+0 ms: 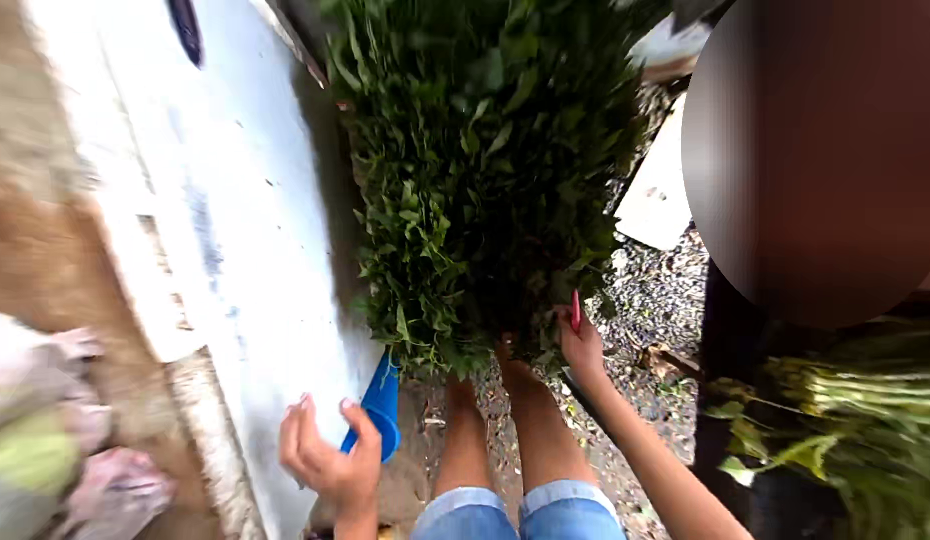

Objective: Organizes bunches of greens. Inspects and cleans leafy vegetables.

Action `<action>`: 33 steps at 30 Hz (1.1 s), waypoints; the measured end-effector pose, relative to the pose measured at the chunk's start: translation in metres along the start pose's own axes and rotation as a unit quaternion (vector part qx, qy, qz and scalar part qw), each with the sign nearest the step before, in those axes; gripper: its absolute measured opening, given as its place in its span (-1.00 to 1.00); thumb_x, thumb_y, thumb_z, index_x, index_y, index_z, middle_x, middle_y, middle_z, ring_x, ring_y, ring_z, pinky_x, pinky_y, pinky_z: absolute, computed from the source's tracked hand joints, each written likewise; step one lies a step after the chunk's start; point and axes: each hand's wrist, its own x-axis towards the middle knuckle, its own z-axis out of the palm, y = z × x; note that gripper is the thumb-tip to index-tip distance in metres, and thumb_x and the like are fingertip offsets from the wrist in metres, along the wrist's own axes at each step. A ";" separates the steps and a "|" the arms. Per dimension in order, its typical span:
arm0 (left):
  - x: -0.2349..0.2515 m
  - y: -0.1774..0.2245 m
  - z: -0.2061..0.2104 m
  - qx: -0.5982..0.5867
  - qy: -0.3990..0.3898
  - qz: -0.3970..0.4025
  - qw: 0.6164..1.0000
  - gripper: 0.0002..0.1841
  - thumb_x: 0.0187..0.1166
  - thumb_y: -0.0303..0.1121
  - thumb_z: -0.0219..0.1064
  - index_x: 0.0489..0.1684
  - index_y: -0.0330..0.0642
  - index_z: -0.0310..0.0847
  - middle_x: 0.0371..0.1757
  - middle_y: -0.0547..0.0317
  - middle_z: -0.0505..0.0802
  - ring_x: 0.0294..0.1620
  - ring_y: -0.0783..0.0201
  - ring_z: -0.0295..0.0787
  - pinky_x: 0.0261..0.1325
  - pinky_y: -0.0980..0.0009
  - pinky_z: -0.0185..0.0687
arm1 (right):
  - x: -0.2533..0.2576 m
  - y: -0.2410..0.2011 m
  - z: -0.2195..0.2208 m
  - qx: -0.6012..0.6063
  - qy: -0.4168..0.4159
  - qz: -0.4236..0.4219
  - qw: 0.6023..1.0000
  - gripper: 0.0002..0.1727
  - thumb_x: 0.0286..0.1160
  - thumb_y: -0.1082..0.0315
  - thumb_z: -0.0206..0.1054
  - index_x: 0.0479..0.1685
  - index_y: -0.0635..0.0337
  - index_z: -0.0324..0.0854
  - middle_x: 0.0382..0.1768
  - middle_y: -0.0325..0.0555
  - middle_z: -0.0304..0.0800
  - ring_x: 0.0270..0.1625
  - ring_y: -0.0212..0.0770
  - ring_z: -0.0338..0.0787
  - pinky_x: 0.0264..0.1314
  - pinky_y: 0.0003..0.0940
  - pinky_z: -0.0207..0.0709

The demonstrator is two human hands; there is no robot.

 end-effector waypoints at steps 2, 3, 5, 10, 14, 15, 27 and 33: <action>0.007 -0.014 -0.039 0.036 0.060 0.023 0.997 -0.51 0.61 -0.27 0.37 0.32 -0.52 0.46 0.27 -0.49 0.64 0.50 -0.16 0.53 0.65 0.18 0.32 | -0.027 -0.005 -0.019 -0.038 0.003 0.027 0.999 -0.55 0.76 0.02 0.16 0.25 0.18 0.72 -0.20 0.07 0.81 -0.21 -0.06 0.74 -0.04 0.04 0.58; 0.005 -0.019 -0.051 0.030 0.060 0.030 0.997 -0.51 0.61 -0.26 0.36 0.33 -0.50 0.44 0.27 -0.47 0.63 0.48 -0.13 0.53 0.64 0.21 0.32 | -0.037 -0.011 -0.029 -0.064 -0.019 0.044 0.997 -0.51 0.70 -0.03 0.21 0.21 0.21 0.73 -0.17 0.13 0.81 -0.12 0.04 0.76 0.05 0.16 0.57; -0.014 -0.028 -0.069 -0.002 0.015 0.047 0.999 -0.49 0.58 -0.30 0.37 0.33 -0.56 0.41 0.27 -0.53 0.63 0.45 -0.19 0.56 0.59 0.17 0.40 | -0.062 -0.016 -0.041 -0.130 -0.085 0.078 0.985 -0.47 0.64 -0.07 0.27 0.18 0.26 0.72 -0.06 0.27 0.81 0.05 0.24 0.79 0.18 0.36 0.55; -0.063 -0.033 -0.065 -0.077 -0.177 -0.009 0.981 -0.41 0.51 -0.36 0.36 0.42 -0.68 0.39 0.41 -0.64 0.57 0.47 -0.38 0.55 0.50 -0.08 0.51 | -0.103 -0.011 -0.046 -0.188 -0.170 0.051 0.966 -0.51 0.68 -0.01 0.21 0.14 0.29 0.70 -0.06 0.33 0.80 0.07 0.34 0.79 0.15 0.44 0.54; -0.072 -0.036 -0.036 -0.123 -0.290 -0.005 0.949 -0.36 0.56 -0.35 0.34 0.58 -0.57 0.29 0.55 -0.56 0.48 0.45 -0.28 0.60 0.44 -0.05 0.60 | -0.124 0.010 -0.051 -0.151 -0.156 0.094 0.972 -0.43 0.64 -0.08 0.23 0.34 0.23 0.60 0.06 0.33 0.79 0.16 0.34 0.78 0.20 0.45 0.54; -0.069 -0.035 -0.028 -0.131 -0.313 0.001 0.941 -0.34 0.57 -0.36 0.34 0.62 -0.56 0.24 0.58 -0.56 0.45 0.44 -0.28 0.61 0.43 -0.04 0.61 | -0.132 0.018 -0.054 -0.120 -0.139 0.111 0.977 -0.32 0.59 -0.10 0.31 0.54 0.19 0.48 0.15 0.33 0.78 0.21 0.34 0.78 0.26 0.43 0.54; -0.057 0.039 0.005 -0.055 -0.521 0.058 0.850 -0.11 0.56 -0.35 0.43 0.83 -0.43 -0.10 0.64 -0.61 0.33 0.36 -0.37 0.64 0.33 -0.13 0.66 | -0.272 0.150 -0.121 0.185 0.046 0.075 0.979 -0.53 0.90 0.15 -0.07 0.60 0.04 0.53 0.12 0.10 0.82 -0.05 -0.07 0.85 0.07 -0.02 0.70; -0.096 0.116 0.003 -0.021 -0.531 0.156 0.833 -0.15 0.62 -0.31 0.38 0.85 -0.33 -0.08 0.65 -0.50 0.38 0.29 -0.27 0.74 0.29 -0.08 0.71 | -0.357 0.244 -0.150 0.323 0.155 0.204 0.911 -0.38 0.55 -0.26 0.35 -0.37 0.22 0.74 -0.45 -0.15 0.69 -0.42 -0.28 0.54 -0.24 -0.17 0.44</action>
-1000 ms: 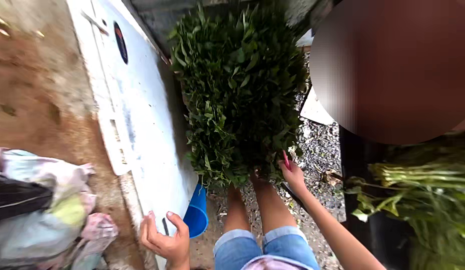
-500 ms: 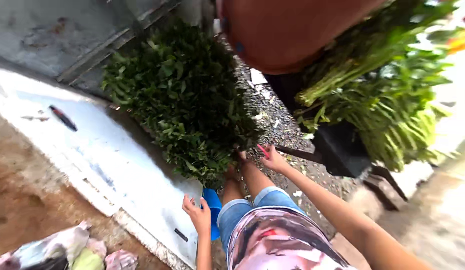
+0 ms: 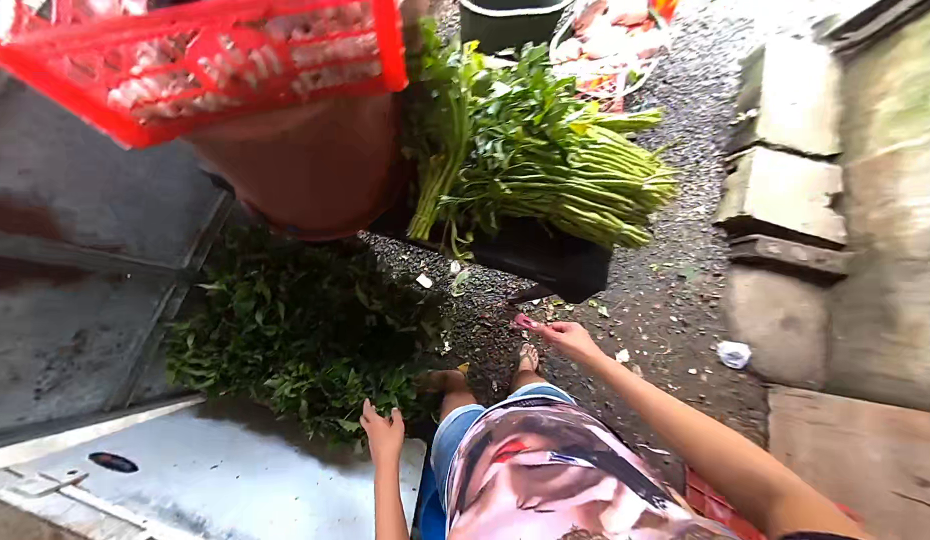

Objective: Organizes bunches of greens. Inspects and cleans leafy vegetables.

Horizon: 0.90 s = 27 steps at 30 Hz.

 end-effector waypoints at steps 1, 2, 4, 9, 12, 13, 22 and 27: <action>-0.002 0.018 0.008 0.009 -0.003 0.015 1.000 -0.17 0.63 -0.32 0.36 0.84 -0.34 -0.07 0.64 -0.49 0.39 0.29 -0.26 0.74 0.29 -0.08 0.71 | -0.003 0.015 -0.019 0.025 0.003 0.006 1.000 -0.41 0.57 -0.22 0.36 -0.41 0.20 0.72 -0.50 -0.21 0.65 -0.49 -0.35 0.49 -0.33 -0.25 0.40; -0.005 0.038 0.019 0.014 -0.005 0.031 0.999 -0.18 0.64 -0.32 0.36 0.84 -0.35 -0.06 0.64 -0.49 0.40 0.28 -0.25 0.74 0.29 -0.06 0.71 | -0.006 0.029 -0.039 0.049 0.005 0.009 0.999 -0.45 0.59 -0.18 0.36 -0.43 0.20 0.70 -0.53 -0.24 0.61 -0.54 -0.38 0.45 -0.39 -0.31 0.36; -0.015 0.080 0.044 0.001 -0.006 0.058 0.998 -0.21 0.65 -0.34 0.35 0.82 -0.38 -0.02 0.61 -0.46 0.44 0.27 -0.22 0.75 0.29 -0.02 0.72 | -0.012 0.060 -0.077 0.075 0.011 0.010 0.997 -0.48 0.62 -0.14 0.34 -0.41 0.19 0.71 -0.55 -0.25 0.60 -0.57 -0.41 0.42 -0.45 -0.36 0.33; -0.036 0.191 0.107 -0.015 -0.012 0.158 0.987 -0.37 0.65 -0.32 0.33 0.65 -0.46 0.24 0.53 -0.39 0.57 0.53 -0.18 0.55 0.54 0.00 0.49 | -0.019 0.139 -0.162 0.037 0.026 -0.005 0.999 -0.47 0.67 -0.14 0.29 -0.24 0.21 0.77 -0.50 -0.17 0.65 -0.51 -0.31 0.51 -0.32 -0.21 0.43; -0.048 0.256 0.136 -0.004 -0.044 0.218 0.975 -0.45 0.66 -0.31 0.31 0.56 -0.44 0.35 0.50 -0.36 0.59 0.52 -0.12 0.58 0.54 0.06 0.51 | -0.030 0.164 -0.197 0.125 -0.002 0.002 0.992 -0.58 0.88 0.10 0.05 0.18 0.26 0.66 -0.38 -0.17 0.64 -0.51 -0.38 0.50 -0.41 -0.41 0.44; -0.051 0.274 0.147 -0.010 -0.065 0.232 0.971 -0.47 0.67 -0.32 0.31 0.54 -0.43 0.38 0.48 -0.33 0.62 0.47 -0.07 0.63 0.50 0.09 0.56 | -0.035 0.167 -0.205 0.155 0.005 0.004 0.988 -0.58 0.90 0.15 0.00 0.25 0.29 0.62 -0.30 -0.13 0.69 -0.50 -0.36 0.56 -0.40 -0.40 0.49; -0.061 0.449 0.236 0.008 -0.071 0.430 0.900 -0.63 0.80 -0.41 0.03 0.36 -0.38 0.63 0.24 -0.23 0.80 0.26 -0.04 0.78 0.41 0.05 0.62 | -0.037 0.168 -0.219 0.330 0.131 -0.017 0.935 -0.63 0.92 0.26 -0.07 0.34 0.31 0.52 -0.46 -0.27 0.55 -0.56 -0.46 0.54 -0.50 -0.55 0.49; -0.018 0.540 0.276 0.023 -0.030 0.414 0.909 -0.53 0.78 -0.27 0.10 0.60 -0.30 0.39 0.50 -0.34 0.59 0.45 -0.24 0.62 0.46 -0.14 0.56 | -0.041 0.129 -0.237 0.327 0.191 -0.060 0.923 -0.66 0.90 0.25 -0.01 0.20 0.27 0.60 -0.58 -0.32 0.52 -0.65 -0.48 0.45 -0.61 -0.58 0.38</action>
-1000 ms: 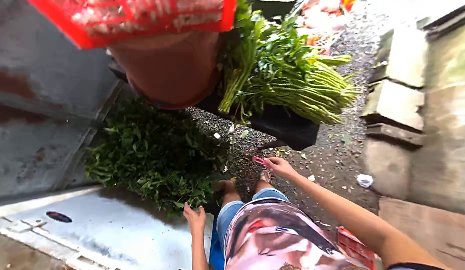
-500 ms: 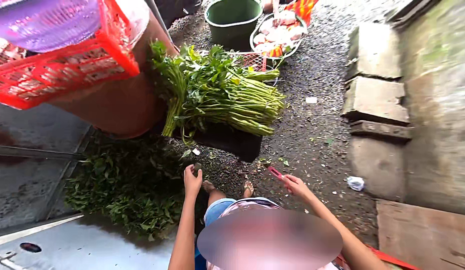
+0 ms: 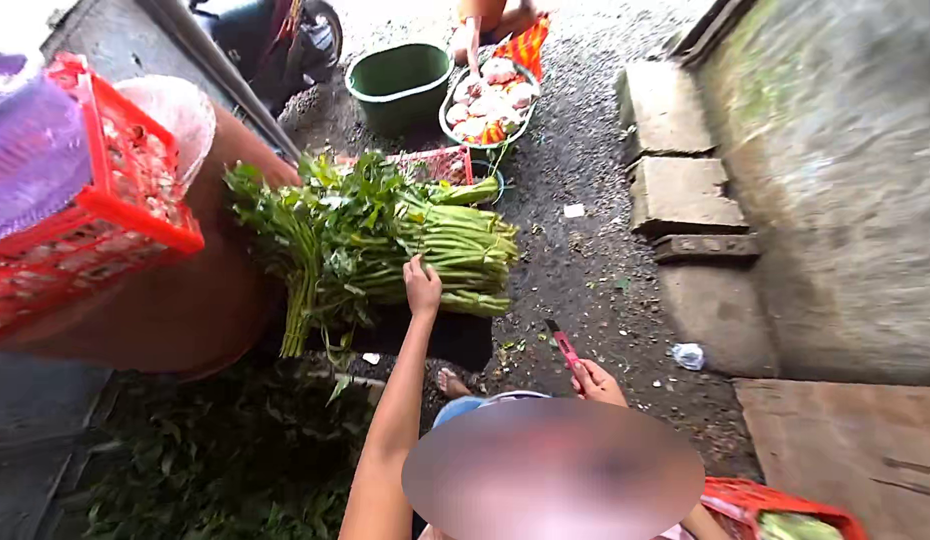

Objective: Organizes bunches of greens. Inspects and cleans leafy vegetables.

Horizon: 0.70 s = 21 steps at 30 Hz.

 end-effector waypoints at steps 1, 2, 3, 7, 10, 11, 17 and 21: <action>0.016 0.008 0.004 0.016 0.006 -0.027 1.000 -0.49 0.75 -0.23 0.15 0.62 -0.30 0.38 0.55 -0.35 0.54 0.48 -0.28 0.58 0.47 -0.17 0.55 | 0.007 -0.011 0.002 0.009 0.011 -0.010 1.000 -0.66 0.90 0.26 -0.01 0.21 0.28 0.61 -0.58 -0.31 0.54 -0.65 -0.48 0.47 -0.61 -0.57 0.40; 0.028 0.015 0.008 0.032 0.017 -0.052 0.998 -0.46 0.73 -0.19 0.19 0.61 -0.31 0.40 0.56 -0.37 0.52 0.50 -0.31 0.54 0.47 -0.18 0.52 | 0.016 -0.021 0.004 0.020 0.020 -0.011 1.000 -0.65 0.90 0.26 -0.01 0.22 0.30 0.60 -0.57 -0.30 0.56 -0.64 -0.47 0.48 -0.60 -0.56 0.41; 0.034 0.020 0.013 0.046 0.030 -0.073 0.996 -0.45 0.70 -0.16 0.23 0.59 -0.30 0.44 0.54 -0.38 0.53 0.50 -0.32 0.53 0.47 -0.19 0.50 | 0.025 -0.030 0.005 0.028 0.027 -0.006 0.999 -0.64 0.90 0.25 -0.02 0.23 0.30 0.60 -0.56 -0.28 0.57 -0.64 -0.46 0.49 -0.61 -0.55 0.42; 0.034 0.028 0.032 0.083 0.072 -0.118 0.987 -0.44 0.62 -0.11 0.32 0.53 -0.23 0.55 0.55 -0.29 0.56 0.53 -0.29 0.50 0.41 -0.22 0.49 | 0.066 -0.065 0.003 0.009 0.010 0.035 0.999 -0.63 0.91 0.19 0.00 0.25 0.28 0.60 -0.54 -0.24 0.61 -0.64 -0.43 0.52 -0.61 -0.51 0.45; 0.037 0.038 0.036 0.086 0.086 -0.155 0.980 -0.41 0.55 -0.10 0.38 0.51 -0.24 0.54 0.52 -0.32 0.56 0.49 -0.29 0.53 0.37 -0.24 0.49 | 0.108 -0.080 -0.008 -0.042 -0.049 0.033 0.997 -0.62 0.90 0.16 0.01 0.27 0.25 0.60 -0.52 -0.22 0.64 -0.63 -0.39 0.54 -0.58 -0.46 0.47; 0.043 0.043 0.034 0.082 0.079 -0.177 0.978 -0.38 0.51 -0.08 0.41 0.51 -0.25 0.51 0.50 -0.35 0.58 0.46 -0.29 0.57 0.37 -0.23 0.51 | 0.124 -0.084 -0.013 -0.059 -0.070 0.031 0.995 -0.62 0.90 0.15 0.02 0.27 0.24 0.60 -0.50 -0.22 0.65 -0.62 -0.38 0.56 -0.56 -0.45 0.48; 0.084 0.058 0.013 0.115 -0.023 -0.287 0.951 -0.25 0.35 0.21 0.55 0.25 -0.33 0.67 0.39 -0.37 0.69 0.59 -0.33 0.43 0.60 -0.32 0.22 | 0.231 -0.099 -0.055 -0.176 -0.239 0.011 0.955 -0.55 0.89 0.06 0.00 0.28 0.24 0.60 -0.39 -0.13 0.69 -0.52 -0.30 0.63 -0.39 -0.31 0.60; 0.094 0.064 0.013 0.113 -0.024 -0.304 0.946 -0.33 0.34 0.08 0.63 0.07 -0.43 0.68 0.24 -0.39 0.74 0.42 -0.26 0.58 0.51 -0.21 0.38 | 0.286 -0.139 -0.069 -0.194 -0.320 -0.060 0.925 -0.50 0.90 -0.03 -0.09 0.09 0.20 0.59 -0.47 -0.18 0.58 -0.52 -0.29 0.58 -0.36 -0.27 0.55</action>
